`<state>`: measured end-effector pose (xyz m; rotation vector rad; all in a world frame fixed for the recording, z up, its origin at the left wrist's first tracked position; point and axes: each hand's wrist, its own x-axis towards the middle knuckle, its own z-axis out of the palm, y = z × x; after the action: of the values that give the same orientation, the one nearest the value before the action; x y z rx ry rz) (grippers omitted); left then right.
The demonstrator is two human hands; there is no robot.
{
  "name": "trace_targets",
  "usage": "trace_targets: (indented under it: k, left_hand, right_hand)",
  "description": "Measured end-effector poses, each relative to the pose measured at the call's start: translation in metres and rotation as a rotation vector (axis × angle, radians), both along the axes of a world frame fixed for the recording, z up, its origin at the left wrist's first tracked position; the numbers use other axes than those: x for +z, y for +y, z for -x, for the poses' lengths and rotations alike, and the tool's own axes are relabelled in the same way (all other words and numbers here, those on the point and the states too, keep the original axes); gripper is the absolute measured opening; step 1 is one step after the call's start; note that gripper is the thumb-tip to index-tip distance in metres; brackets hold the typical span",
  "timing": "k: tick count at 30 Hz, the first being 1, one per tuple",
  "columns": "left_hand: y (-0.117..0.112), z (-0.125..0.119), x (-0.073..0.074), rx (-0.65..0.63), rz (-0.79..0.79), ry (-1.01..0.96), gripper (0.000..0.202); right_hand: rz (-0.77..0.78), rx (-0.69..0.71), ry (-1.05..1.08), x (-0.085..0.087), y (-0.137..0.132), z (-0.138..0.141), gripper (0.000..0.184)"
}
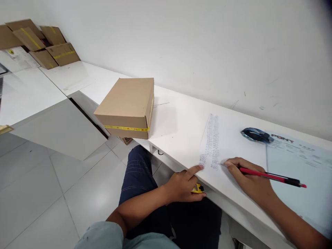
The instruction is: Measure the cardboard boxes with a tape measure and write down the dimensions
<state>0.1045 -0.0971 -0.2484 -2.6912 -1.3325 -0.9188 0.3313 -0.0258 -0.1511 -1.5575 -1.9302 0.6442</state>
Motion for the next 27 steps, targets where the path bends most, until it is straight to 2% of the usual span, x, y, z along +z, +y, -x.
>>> trace_targets:
  k: [2,5,7,14,17,20,22,24,27]
  left_hand:
    - [0.001,0.002,0.0,-0.008,0.02,-0.002,0.047]
    - [0.003,0.004,0.002,-0.017,0.043,-0.043,0.043]
    - [0.003,0.004,0.004,-0.019,0.071,-0.071,0.04]
    - [-0.002,0.007,0.027,-0.04,0.236,-0.098,0.04]
    - [-0.006,0.016,0.04,-0.086,0.307,-0.24,0.044]
    - [-0.013,0.022,0.055,-0.133,0.284,-0.447,0.044]
    - [-0.021,0.024,0.066,-0.19,0.242,-0.566,0.044]
    - [-0.029,0.025,0.078,-0.253,0.216,-0.666,0.045]
    - [-0.039,0.028,0.093,-0.244,0.156,-0.822,0.051]
  right_hand:
    - [-0.102,-0.086,-0.003,0.003,0.001,0.002,0.03]
    - [-0.237,-0.059,-0.066,0.005,0.005,0.0,0.03]
    - [-0.269,-0.054,-0.126,0.004,0.008,-0.004,0.031]
    - [-0.147,-0.237,-0.282,-0.002,0.016,-0.006,0.041]
    - [-0.122,-0.25,-0.334,-0.003,0.019,-0.003,0.041]
    - [-0.109,-0.233,-0.327,-0.002,0.022,-0.004,0.044]
    - [-0.13,-0.176,-0.19,0.002,0.018,-0.005,0.047]
    - [-0.177,-0.036,0.05,0.01,0.003,-0.001,0.052]
    - [-0.133,0.392,0.368,0.027,-0.04,0.022,0.062]
